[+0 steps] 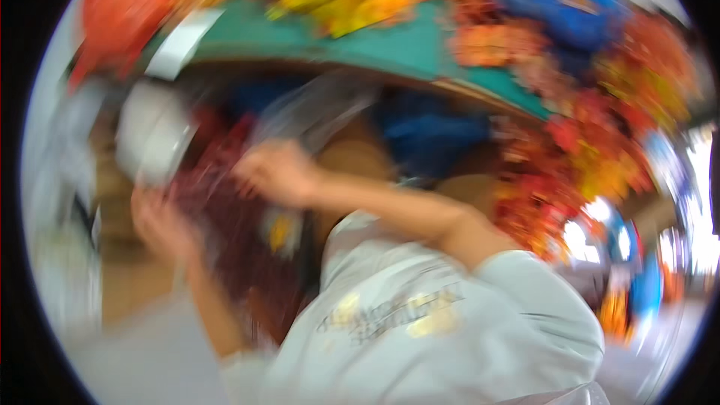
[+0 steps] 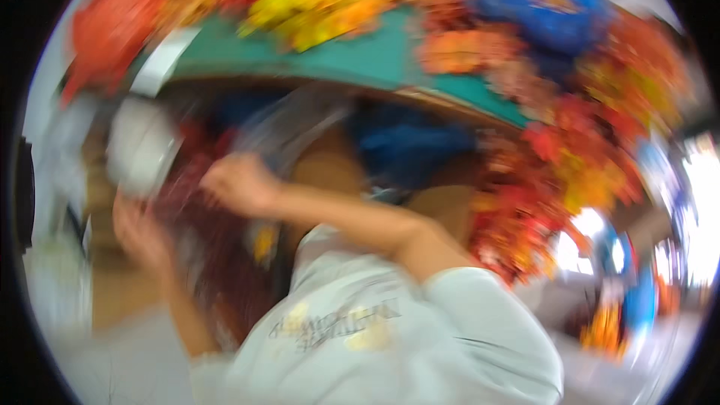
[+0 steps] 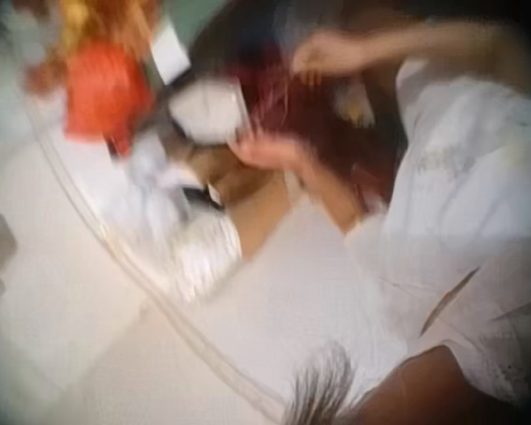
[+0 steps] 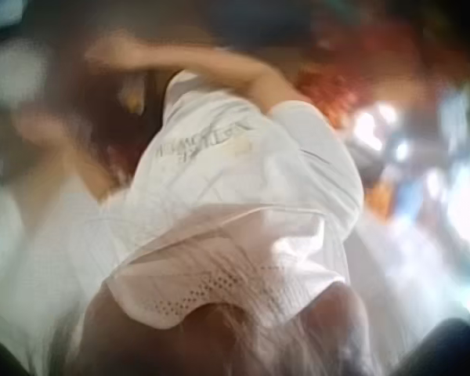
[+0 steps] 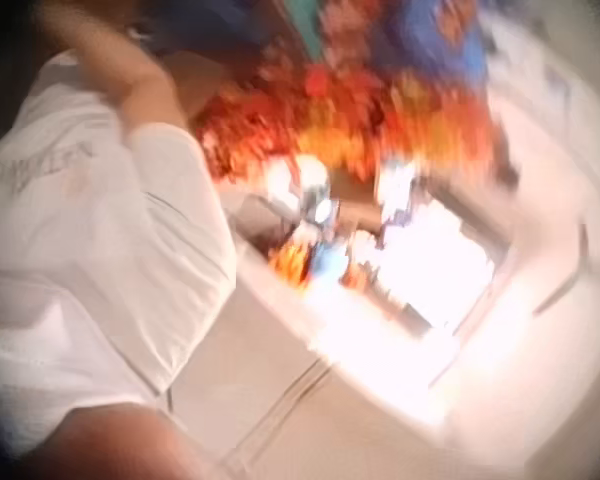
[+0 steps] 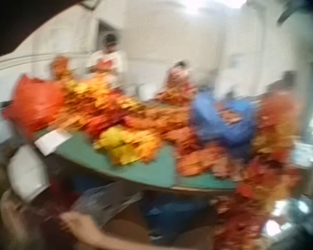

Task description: Assembling artificial maple leaves by attaching individual leaves onto plastic stem structures.

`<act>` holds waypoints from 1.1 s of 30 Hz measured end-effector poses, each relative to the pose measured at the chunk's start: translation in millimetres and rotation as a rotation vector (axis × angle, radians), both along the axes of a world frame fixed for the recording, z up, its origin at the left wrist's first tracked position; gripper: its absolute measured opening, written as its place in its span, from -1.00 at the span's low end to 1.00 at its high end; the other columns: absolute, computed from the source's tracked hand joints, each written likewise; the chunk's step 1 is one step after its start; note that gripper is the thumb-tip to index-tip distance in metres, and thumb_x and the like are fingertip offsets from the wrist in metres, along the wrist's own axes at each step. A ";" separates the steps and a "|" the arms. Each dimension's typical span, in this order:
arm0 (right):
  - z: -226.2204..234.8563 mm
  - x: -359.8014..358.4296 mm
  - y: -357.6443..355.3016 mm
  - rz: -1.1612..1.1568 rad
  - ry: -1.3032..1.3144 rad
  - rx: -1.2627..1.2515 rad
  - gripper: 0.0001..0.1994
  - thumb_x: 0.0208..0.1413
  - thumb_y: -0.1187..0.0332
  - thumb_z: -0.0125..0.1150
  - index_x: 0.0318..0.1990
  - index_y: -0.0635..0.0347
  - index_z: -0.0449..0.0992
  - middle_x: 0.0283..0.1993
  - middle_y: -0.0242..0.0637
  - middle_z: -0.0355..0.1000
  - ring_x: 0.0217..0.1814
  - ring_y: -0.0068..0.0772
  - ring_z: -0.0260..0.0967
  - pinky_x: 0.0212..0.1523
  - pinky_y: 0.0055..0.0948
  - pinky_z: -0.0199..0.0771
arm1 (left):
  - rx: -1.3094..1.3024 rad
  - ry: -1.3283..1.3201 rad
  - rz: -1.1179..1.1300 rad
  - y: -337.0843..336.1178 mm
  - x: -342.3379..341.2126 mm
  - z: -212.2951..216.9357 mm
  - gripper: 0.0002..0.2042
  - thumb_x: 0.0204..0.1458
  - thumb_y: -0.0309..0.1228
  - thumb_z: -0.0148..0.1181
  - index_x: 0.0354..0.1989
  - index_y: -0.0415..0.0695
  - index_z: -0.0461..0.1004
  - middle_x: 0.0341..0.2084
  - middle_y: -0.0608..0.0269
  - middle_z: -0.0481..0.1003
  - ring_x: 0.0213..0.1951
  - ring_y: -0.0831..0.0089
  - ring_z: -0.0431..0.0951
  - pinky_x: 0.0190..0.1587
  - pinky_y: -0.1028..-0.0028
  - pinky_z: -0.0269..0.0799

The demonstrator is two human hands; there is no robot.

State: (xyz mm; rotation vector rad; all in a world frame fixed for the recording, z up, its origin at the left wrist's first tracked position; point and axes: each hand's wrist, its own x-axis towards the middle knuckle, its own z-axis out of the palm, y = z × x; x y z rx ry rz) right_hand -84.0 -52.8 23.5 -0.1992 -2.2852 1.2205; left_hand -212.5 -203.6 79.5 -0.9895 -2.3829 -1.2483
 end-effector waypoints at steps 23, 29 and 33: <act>-72.0 110.9 62.0 -0.175 0.012 -0.274 -0.77 0.19 0.30 -0.06 -0.26 0.16 0.53 -0.49 -0.30 0.44 -0.47 -0.38 0.36 -0.45 -0.43 0.31 | -0.827 0.093 -0.803 159.9 61.1 -114.7 -0.53 -0.04 -0.07 0.18 -0.16 -0.27 0.44 -0.41 -0.07 0.50 -0.37 -0.01 0.49 -0.32 0.25 0.43; -37.0 138.1 58.4 -0.120 -0.420 -0.793 -0.71 0.17 0.21 0.00 -0.12 0.19 0.49 -0.26 -0.25 0.43 -0.36 -0.39 0.33 -0.34 -0.42 0.33 | -0.161 0.558 -1.320 154.9 15.4 -130.3 -0.53 -0.08 0.05 0.20 -0.68 -0.14 0.38 -0.75 0.09 0.38 -0.70 0.20 0.40 -0.65 0.35 0.31; 28.3 192.9 74.6 -0.041 -0.618 -0.261 -0.81 0.03 0.34 0.00 -0.35 0.12 0.57 -0.29 -0.19 0.51 -0.28 -0.35 0.45 -0.22 -0.40 0.44 | -1.296 0.092 -0.872 102.9 -16.4 -90.7 -0.36 0.01 -0.09 0.17 0.19 -0.20 0.18 -0.01 -0.04 0.38 0.01 0.13 0.43 -0.01 0.19 0.41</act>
